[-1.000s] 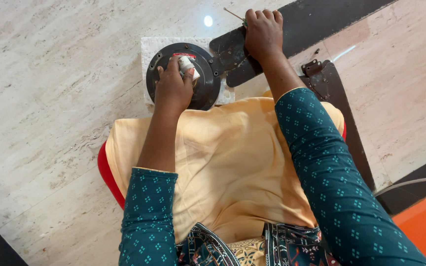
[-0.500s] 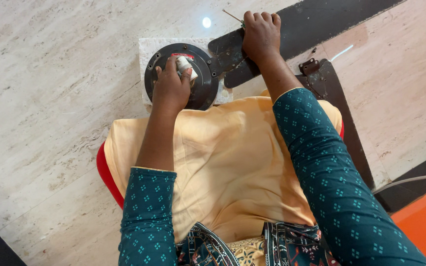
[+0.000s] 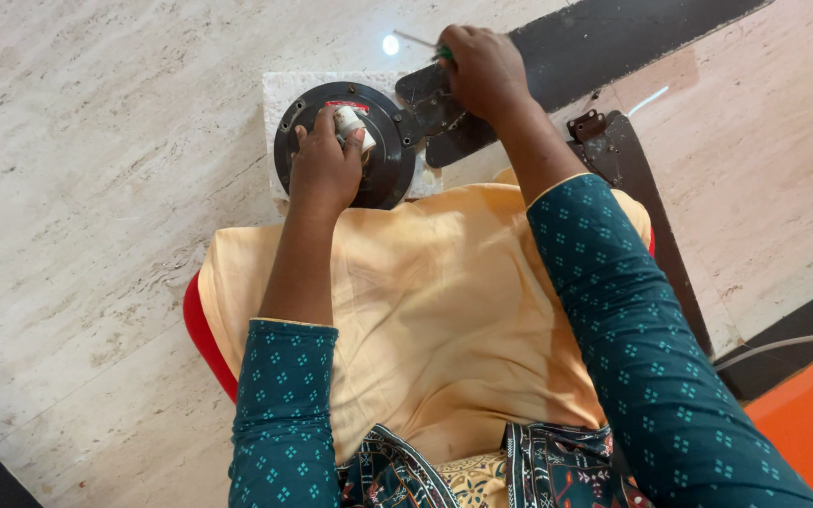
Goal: The person sits on the floor and uses a screwdriver to attach a fan blade to the motor housing. They align the blade, insert screws, and tighten them to secure the blade in place.
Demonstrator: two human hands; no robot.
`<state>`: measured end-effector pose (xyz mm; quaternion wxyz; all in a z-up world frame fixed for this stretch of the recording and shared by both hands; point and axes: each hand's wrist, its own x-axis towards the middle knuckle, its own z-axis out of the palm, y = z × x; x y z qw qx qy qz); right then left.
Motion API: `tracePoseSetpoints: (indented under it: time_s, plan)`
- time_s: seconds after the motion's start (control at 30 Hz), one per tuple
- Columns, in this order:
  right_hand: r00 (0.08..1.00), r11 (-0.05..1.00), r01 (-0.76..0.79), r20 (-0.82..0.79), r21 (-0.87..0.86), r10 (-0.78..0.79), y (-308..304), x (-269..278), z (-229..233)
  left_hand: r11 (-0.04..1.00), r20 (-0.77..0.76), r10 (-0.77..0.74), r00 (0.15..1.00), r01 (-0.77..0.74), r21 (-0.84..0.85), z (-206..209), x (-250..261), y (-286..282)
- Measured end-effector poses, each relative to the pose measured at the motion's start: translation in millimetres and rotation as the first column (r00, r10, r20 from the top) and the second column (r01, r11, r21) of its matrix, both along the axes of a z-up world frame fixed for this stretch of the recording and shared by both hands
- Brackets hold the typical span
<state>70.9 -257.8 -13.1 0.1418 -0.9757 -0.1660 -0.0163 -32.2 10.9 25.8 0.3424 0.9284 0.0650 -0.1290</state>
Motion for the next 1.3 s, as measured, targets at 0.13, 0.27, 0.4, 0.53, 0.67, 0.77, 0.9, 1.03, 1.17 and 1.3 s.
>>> tracePoseSetpoints:
  time_s: [0.13, 0.27, 0.4, 0.53, 0.67, 0.77, 0.9, 1.03, 1.17, 1.3]
  plan:
    - [0.937, 0.966, -0.253, -0.259, -0.047, 0.233, 32, -23, 29, 1.000, 0.000, -0.003, 1.000, 0.003, -0.001, -4, 0, 1]
    - [0.909, 0.961, -0.270, -0.343, -0.051, 0.237, 42, -34, 39, 1.000, 0.033, -0.009, 0.999, 0.009, -0.005, -8, -1, 1]
    - [0.888, 0.967, -0.216, -0.438, -0.134, 0.137, 45, -31, 39, 1.000, 0.047, -0.010, 0.999, 0.011, -0.004, -7, 0, 1]
    - [0.884, 0.972, -0.199, -0.452, -0.123, 0.123, 43, -32, 31, 1.000, 0.012, 0.006, 1.000, -0.006, -0.004, -7, 0, 0]
    - [0.907, 0.982, -0.179, -0.396, -0.059, 0.142, 46, -33, 28, 1.000, 0.030, -0.016, 0.999, 0.015, 0.015, -7, 0, 1]
    - [0.915, 0.983, -0.164, -0.383, -0.076, 0.123, 48, -36, 28, 1.000, 0.027, -0.019, 0.999, 0.019, 0.020, -8, 1, 0]
    - [0.897, 0.992, -0.107, -0.438, -0.074, 0.064, 53, -40, 28, 1.000, 0.017, -0.017, 1.000, 0.017, 0.023, -10, 1, 0]
    - [0.913, 0.995, -0.072, -0.406, -0.068, 0.038, 59, -45, 28, 1.000, 0.018, -0.013, 1.000, 0.013, 0.022, -9, 2, 0]
    - [0.906, 0.998, -0.029, -0.423, -0.055, 0.003, 60, -45, 21, 0.999, 0.007, -0.013, 1.000, 0.013, 0.031, -11, 2, 1]
    - [0.909, 0.997, 0.001, -0.416, 0.078, 0.032, 54, -44, 14, 1.000, 0.020, 0.007, 1.000, -0.007, 0.027, -10, 1, 1]
